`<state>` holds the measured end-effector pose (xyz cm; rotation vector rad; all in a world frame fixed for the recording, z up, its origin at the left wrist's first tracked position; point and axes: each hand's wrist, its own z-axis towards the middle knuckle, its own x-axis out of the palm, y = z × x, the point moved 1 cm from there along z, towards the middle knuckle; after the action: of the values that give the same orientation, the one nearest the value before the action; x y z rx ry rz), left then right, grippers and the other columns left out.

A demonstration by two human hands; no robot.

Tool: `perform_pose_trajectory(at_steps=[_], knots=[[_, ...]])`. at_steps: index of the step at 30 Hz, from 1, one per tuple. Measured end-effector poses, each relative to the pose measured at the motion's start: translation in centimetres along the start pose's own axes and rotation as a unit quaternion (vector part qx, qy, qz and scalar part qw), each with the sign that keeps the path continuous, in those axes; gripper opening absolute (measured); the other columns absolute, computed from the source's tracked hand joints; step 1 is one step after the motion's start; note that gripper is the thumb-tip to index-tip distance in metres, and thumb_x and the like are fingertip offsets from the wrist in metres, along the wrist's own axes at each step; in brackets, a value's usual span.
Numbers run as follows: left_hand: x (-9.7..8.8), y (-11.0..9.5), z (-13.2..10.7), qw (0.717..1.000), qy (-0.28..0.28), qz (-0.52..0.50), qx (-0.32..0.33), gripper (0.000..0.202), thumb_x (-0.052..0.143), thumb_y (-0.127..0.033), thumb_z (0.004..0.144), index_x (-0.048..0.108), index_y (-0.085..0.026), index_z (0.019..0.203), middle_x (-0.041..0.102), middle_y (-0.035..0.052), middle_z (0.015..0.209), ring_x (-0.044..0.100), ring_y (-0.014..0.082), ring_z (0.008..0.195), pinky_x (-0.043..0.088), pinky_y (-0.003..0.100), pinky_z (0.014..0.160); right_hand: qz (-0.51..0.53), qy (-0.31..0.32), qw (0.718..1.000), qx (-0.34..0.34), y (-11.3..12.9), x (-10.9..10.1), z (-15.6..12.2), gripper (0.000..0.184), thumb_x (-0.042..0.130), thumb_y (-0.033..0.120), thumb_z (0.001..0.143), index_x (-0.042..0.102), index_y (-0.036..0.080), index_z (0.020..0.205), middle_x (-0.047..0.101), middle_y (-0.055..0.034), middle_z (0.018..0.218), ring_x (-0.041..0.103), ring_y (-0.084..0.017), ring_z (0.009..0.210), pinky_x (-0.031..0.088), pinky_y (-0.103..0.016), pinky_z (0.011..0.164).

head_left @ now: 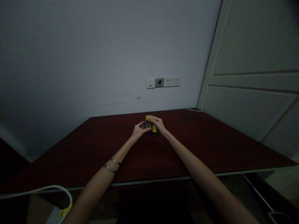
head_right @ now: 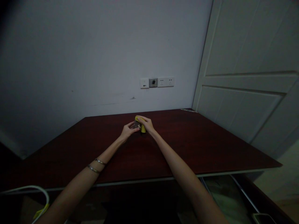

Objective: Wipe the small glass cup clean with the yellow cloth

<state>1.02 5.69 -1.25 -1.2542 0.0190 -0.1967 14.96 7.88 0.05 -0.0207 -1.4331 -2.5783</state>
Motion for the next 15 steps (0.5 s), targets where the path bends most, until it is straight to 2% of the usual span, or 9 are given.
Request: perform_pose_trajectory(at_steps=[4, 6, 9, 13, 15], knots=[[-0.1, 0.0, -0.1, 0.999, -0.006, -0.022, -0.025, 0.060, 0.080, -0.029, 0.048, 0.059, -0.010, 0.101, 0.065, 0.0120, 0.101, 0.062, 0.0220, 0.087, 0.050, 0.034, 0.076, -0.064, 0.048, 0.992, -0.099, 1.0, 0.1, -0.6, 0.026, 0.067, 0.039, 0.067, 0.071, 0.023, 0.087, 0.065, -0.0038, 0.104, 0.054, -0.020, 0.104, 0.038, -0.036, 0.095], [-0.3, 0.1, -0.2, 0.998, -0.002, -0.042, -0.037, 0.059, 0.079, -0.032, 0.049, 0.060, -0.010, 0.101, 0.066, 0.0116, 0.098, 0.063, 0.0208, 0.079, 0.052, 0.032, 0.067, -0.084, 0.058, 0.988, -0.117, 1.3, 0.3, -0.8, 0.023, 0.067, 0.038, 0.067, 0.071, 0.024, 0.086, 0.064, -0.0036, 0.106, 0.054, -0.020, 0.104, 0.038, -0.035, 0.095], [-0.3, 0.1, -0.3, 0.996, 0.007, -0.077, -0.043, 0.056, 0.078, -0.035, 0.050, 0.061, -0.010, 0.097, 0.066, 0.0108, 0.094, 0.063, 0.0191, 0.072, 0.052, 0.031, 0.061, -0.088, 0.044, 0.989, -0.107, 1.3, 0.5, -0.8, 0.029, 0.063, 0.039, 0.072, 0.068, 0.024, 0.095, 0.063, -0.0043, 0.108, 0.054, -0.020, 0.105, 0.038, -0.035, 0.095], [-0.1, -0.1, -0.6, 0.995, -0.001, -0.083, -0.064, 0.050, 0.077, -0.039, 0.053, 0.063, -0.010, 0.092, 0.067, 0.0086, 0.084, 0.062, 0.0161, 0.066, 0.052, 0.030, 0.060, -0.061, 0.000, 0.997, -0.047, 0.8, 0.6, -1.0, 0.039, 0.058, 0.045, 0.074, 0.063, 0.022, 0.106, 0.063, -0.0052, 0.110, 0.057, -0.020, 0.102, 0.041, -0.034, 0.092], [-0.1, -0.3, -0.8, 0.994, -0.007, -0.076, -0.077, 0.049, 0.076, -0.040, 0.053, 0.064, -0.010, 0.090, 0.067, 0.0083, 0.081, 0.062, 0.0154, 0.065, 0.052, 0.031, 0.062, -0.059, -0.001, 0.997, -0.045, 0.7, 0.5, -1.1, 0.039, 0.058, 0.045, 0.074, 0.063, 0.022, 0.106, 0.063, -0.0050, 0.111, 0.056, -0.020, 0.103, 0.041, -0.034, 0.093]])
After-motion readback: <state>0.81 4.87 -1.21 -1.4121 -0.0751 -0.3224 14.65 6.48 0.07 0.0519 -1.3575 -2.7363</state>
